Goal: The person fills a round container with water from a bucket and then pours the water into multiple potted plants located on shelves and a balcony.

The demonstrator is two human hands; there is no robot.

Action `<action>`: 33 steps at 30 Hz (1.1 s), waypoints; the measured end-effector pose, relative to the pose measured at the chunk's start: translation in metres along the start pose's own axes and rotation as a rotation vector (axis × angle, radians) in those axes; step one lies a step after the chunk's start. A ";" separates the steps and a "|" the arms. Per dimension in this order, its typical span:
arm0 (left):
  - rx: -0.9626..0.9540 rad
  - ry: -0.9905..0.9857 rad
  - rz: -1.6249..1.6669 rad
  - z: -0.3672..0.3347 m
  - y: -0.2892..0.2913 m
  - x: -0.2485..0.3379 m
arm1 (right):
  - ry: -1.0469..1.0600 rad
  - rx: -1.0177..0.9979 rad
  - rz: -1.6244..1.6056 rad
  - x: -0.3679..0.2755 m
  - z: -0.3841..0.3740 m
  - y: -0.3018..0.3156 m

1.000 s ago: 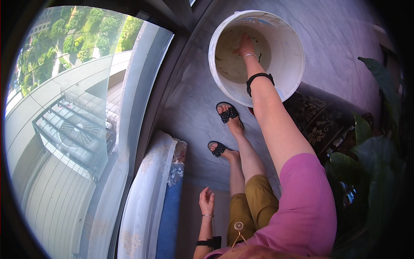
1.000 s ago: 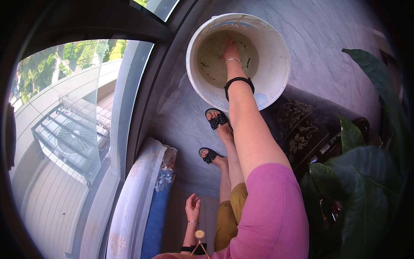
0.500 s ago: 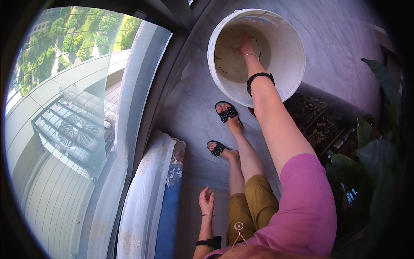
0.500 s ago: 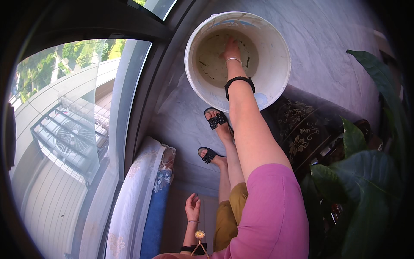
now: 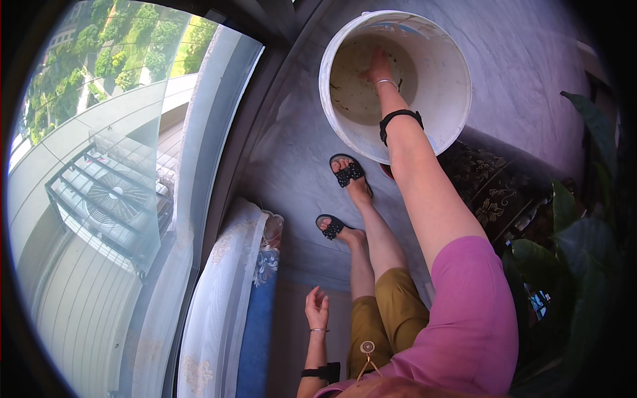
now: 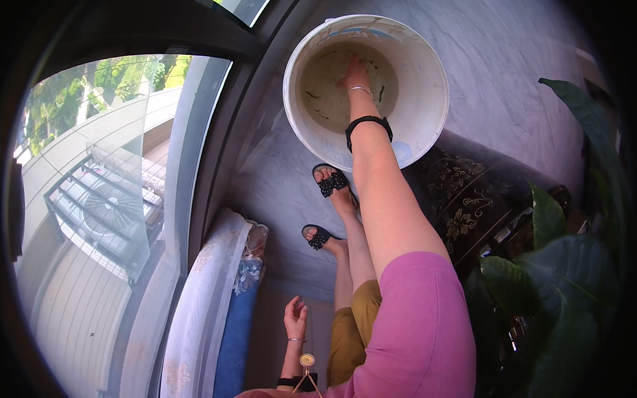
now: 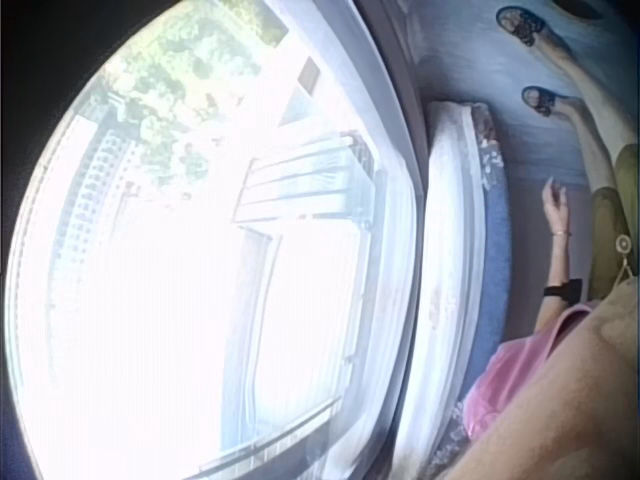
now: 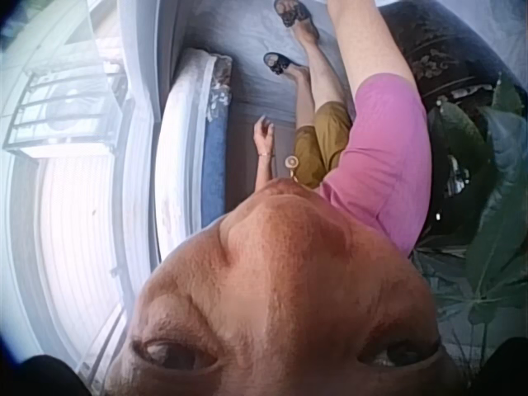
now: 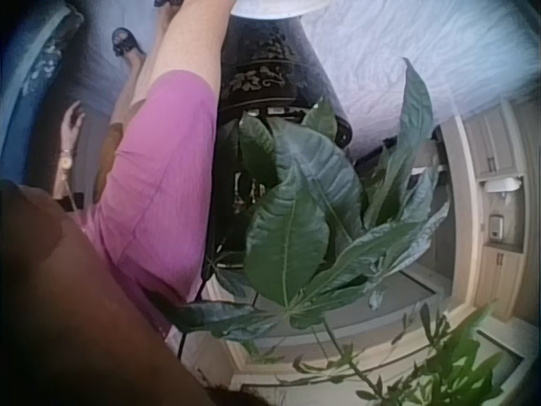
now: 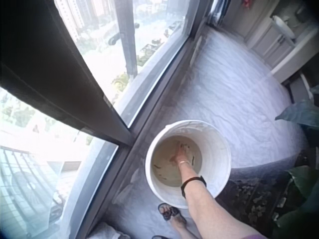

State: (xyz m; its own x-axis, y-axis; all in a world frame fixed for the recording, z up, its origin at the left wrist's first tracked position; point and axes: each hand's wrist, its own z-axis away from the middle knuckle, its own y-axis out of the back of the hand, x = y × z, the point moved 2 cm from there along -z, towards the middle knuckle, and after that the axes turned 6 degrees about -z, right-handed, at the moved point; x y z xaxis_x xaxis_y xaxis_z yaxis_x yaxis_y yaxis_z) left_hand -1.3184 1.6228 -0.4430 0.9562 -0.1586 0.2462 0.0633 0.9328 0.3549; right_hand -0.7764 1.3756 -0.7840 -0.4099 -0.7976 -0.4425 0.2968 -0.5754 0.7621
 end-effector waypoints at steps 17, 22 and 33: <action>0.008 -0.030 0.027 -0.004 -0.005 -0.008 | -0.025 -0.064 0.034 0.003 -0.007 -0.002; 0.004 0.004 0.030 -0.003 -0.007 -0.011 | -0.033 -0.022 0.025 0.000 -0.001 -0.003; -0.016 0.008 0.041 -0.007 -0.011 -0.009 | -0.012 0.019 -0.020 -0.001 0.003 0.001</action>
State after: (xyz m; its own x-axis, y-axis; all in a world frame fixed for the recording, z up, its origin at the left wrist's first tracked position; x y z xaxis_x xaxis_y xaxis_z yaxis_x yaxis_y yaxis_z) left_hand -1.3257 1.6159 -0.4558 0.9604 -0.1175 0.2525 0.0286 0.9435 0.3302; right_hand -0.7780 1.3763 -0.7812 -0.4255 -0.7839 -0.4522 0.2719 -0.5874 0.7623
